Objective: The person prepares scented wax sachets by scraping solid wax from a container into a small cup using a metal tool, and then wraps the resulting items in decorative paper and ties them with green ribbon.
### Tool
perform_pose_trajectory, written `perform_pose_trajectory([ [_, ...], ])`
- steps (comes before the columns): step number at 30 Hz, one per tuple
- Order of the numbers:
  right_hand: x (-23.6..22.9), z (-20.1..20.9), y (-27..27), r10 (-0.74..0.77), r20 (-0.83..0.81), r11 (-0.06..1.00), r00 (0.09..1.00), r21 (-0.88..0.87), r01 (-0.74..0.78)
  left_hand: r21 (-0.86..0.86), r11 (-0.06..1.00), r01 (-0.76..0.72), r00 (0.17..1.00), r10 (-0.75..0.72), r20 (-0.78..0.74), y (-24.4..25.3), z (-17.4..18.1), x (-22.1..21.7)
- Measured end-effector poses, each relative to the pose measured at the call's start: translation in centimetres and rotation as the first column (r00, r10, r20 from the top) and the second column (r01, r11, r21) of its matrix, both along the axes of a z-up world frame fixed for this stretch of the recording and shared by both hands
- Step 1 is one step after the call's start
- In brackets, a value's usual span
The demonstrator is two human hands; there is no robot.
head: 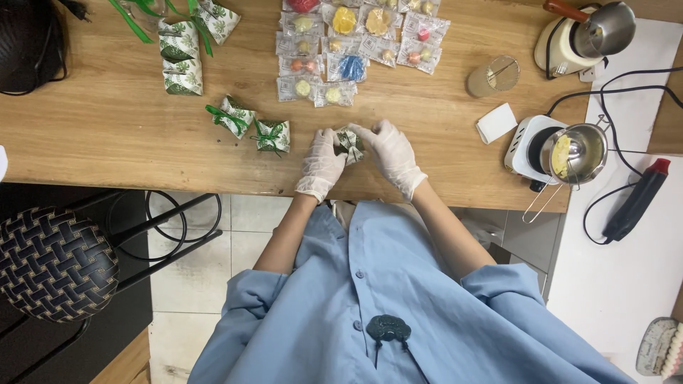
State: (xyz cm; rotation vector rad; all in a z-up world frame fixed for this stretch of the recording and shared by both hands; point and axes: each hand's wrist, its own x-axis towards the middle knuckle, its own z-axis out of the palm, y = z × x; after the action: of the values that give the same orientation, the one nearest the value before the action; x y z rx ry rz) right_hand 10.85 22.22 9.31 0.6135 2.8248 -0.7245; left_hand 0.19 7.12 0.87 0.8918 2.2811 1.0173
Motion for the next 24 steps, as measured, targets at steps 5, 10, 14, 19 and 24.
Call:
perform_pose_trajectory([
  [5,-3.3,-4.3,1.5,0.372,-0.219,0.914,0.902,0.254,-0.316,0.047,0.997,-0.056,0.988,0.049,0.149,-0.5,3.0,2.8],
  [10,-3.8,-4.6,2.3,0.393,-0.091,0.914,0.915,0.146,-0.378,0.207,0.961,0.183,0.959,-0.220,0.176,-0.3,2.1,4.9],
  [14,-2.2,-2.6,1.9,0.162,-0.189,0.972,0.968,-0.136,-0.189,0.033,0.997,-0.063,0.852,0.037,0.523,0.4,-2.6,6.7],
  [19,-0.1,-4.1,1.2,-0.025,-0.127,0.964,0.992,-0.267,-0.010,-0.013,0.920,-0.392,0.897,0.385,0.216,-0.6,-6.6,5.6],
  [24,1.0,-5.5,0.1,-0.149,-0.071,0.915,0.986,-0.387,0.111,0.173,0.957,-0.235,0.937,0.176,0.301,0.2,-6.3,5.4],
])
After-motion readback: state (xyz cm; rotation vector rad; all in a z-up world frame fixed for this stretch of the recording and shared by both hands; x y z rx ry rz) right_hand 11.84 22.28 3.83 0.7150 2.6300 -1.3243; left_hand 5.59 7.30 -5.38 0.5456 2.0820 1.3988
